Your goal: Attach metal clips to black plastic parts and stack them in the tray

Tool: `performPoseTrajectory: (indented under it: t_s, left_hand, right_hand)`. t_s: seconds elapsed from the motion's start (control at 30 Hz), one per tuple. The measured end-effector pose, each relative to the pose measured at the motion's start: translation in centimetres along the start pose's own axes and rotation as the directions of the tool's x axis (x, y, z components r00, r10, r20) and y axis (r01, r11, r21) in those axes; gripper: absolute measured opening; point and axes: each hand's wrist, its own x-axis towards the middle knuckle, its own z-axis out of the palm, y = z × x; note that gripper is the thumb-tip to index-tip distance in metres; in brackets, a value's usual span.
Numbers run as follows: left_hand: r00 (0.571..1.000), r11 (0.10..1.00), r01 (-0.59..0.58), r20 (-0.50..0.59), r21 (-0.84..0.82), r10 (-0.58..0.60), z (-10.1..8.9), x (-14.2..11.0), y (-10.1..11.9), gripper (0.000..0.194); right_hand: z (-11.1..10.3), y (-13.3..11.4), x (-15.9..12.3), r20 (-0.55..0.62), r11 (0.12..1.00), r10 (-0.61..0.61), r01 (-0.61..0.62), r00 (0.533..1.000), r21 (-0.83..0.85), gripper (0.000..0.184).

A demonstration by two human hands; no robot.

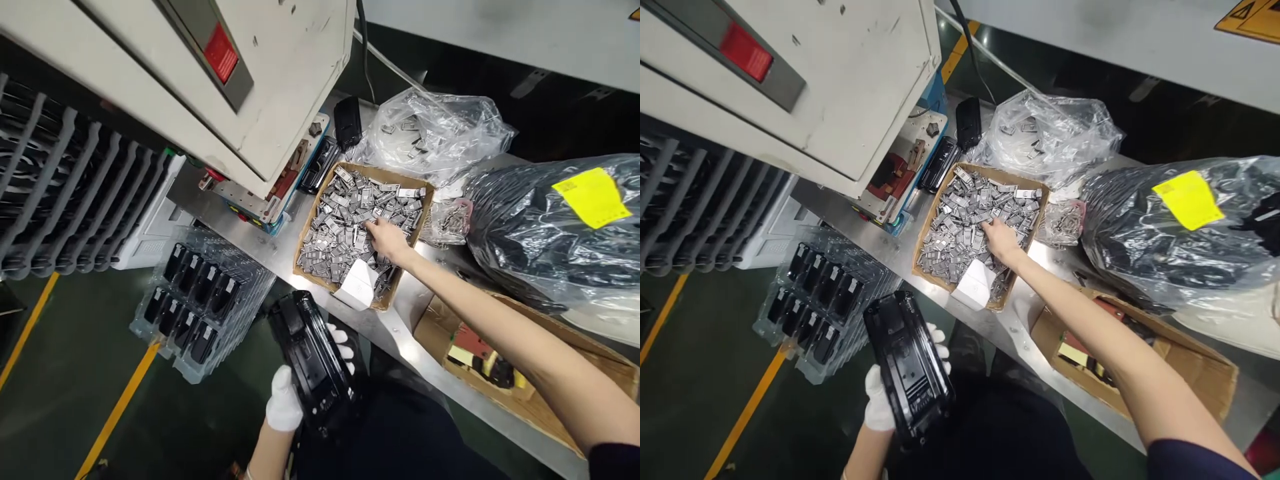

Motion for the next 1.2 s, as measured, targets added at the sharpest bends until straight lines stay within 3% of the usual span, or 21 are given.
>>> performPoseTrajectory:
  t_s: [0.07, 0.13, 0.2, 0.27, 0.33, 0.43, 0.57, 0.67, 0.77, 0.9, 1.03, 1.1, 1.2]
  left_hand:
    - [1.0, 0.998, -0.018, 0.02, 0.057, 0.017, 0.5, 0.4, 1.8, 0.076]
    - [1.0, 0.931, -0.007, 0.005, 0.365, 0.005, 1.2, 1.1, 3.9, 0.063]
    - [0.999, 0.701, 0.024, -0.048, 0.713, 0.014, 2.4, 2.2, 5.9, 0.057]
    - [0.997, 0.444, 0.01, -0.045, 0.896, 0.068, 4.1, 3.4, 7.5, 0.059]
    - [0.991, 0.243, -0.053, 0.021, 0.969, 0.133, 5.9, 4.7, 8.7, 0.058]
    - [0.966, -0.053, -0.199, 0.205, 0.979, 0.155, 8.3, 6.5, 9.7, 0.051]
    - [0.896, -0.308, -0.406, 0.441, 0.86, 0.051, 10.6, 8.5, 10.0, 0.056]
    - [0.843, -0.41, -0.502, 0.536, 0.761, -0.038, 12.4, 9.3, 10.0, 0.067]
    - [0.817, -0.458, -0.553, 0.561, 0.696, -0.135, 14.6, 9.5, 9.9, 0.064]
    - [0.8, -0.471, -0.59, 0.552, 0.656, -0.234, 17.5, 9.7, 9.7, 0.046]
    - [0.767, -0.518, -0.632, 0.561, 0.576, -0.312, 19.3, 10.2, 9.0, 0.033]
    - [0.762, -0.578, -0.631, 0.55, 0.517, -0.341, 19.9, 10.6, 8.4, 0.03]
    - [0.742, -0.653, -0.642, 0.537, 0.401, -0.4, 20.4, 11.1, 7.3, 0.037]
  right_hand:
    - [-0.6, 0.5, -0.4, -0.029, 0.996, -0.003, 0.006, 1.0, 0.09, 0.032]
    - [-1.3, 1.5, -1.6, -0.091, 0.975, -0.003, 0.023, 0.996, 0.221, 0.031]
    - [-1.9, 2.8, -4.2, -0.167, 0.927, 0.023, 0.042, 0.986, 0.373, 0.033]
    - [-2.2, 4.2, -7.9, -0.224, 0.848, 0.077, 0.055, 0.971, 0.528, 0.04]
    - [-2.3, 5.4, -12.5, -0.258, 0.746, 0.145, 0.065, 0.955, 0.662, 0.051]
    - [-2.4, 6.2, -19.7, -0.289, 0.606, 0.254, 0.081, 0.923, 0.791, 0.06]
    - [-3.5, 5.3, -27.6, -0.39, 0.479, 0.341, 0.199, 0.855, 0.855, 0.039]
    - [-4.5, 4.0, -31.5, -0.597, 0.545, 0.265, 0.393, 0.757, 0.741, 0.017]
    - [-5.1, 3.8, -33.7, -0.712, 0.709, 0.17, 0.417, 0.681, 0.568, 0.027]
    - [-5.0, 5.4, -35.4, -0.737, 0.829, 0.142, 0.328, 0.66, 0.453, 0.023]
    - [-4.9, 6.6, -36.8, -0.746, 0.918, -0.059, 0.33, 0.664, 0.221, 0.033]
    - [-4.9, 6.2, -37.1, -0.707, 0.944, -0.172, 0.319, 0.686, 0.081, 0.036]
    - [-4.8, 4.4, -36.8, -0.681, 0.963, -0.247, 0.252, 0.689, -0.095, 0.042]
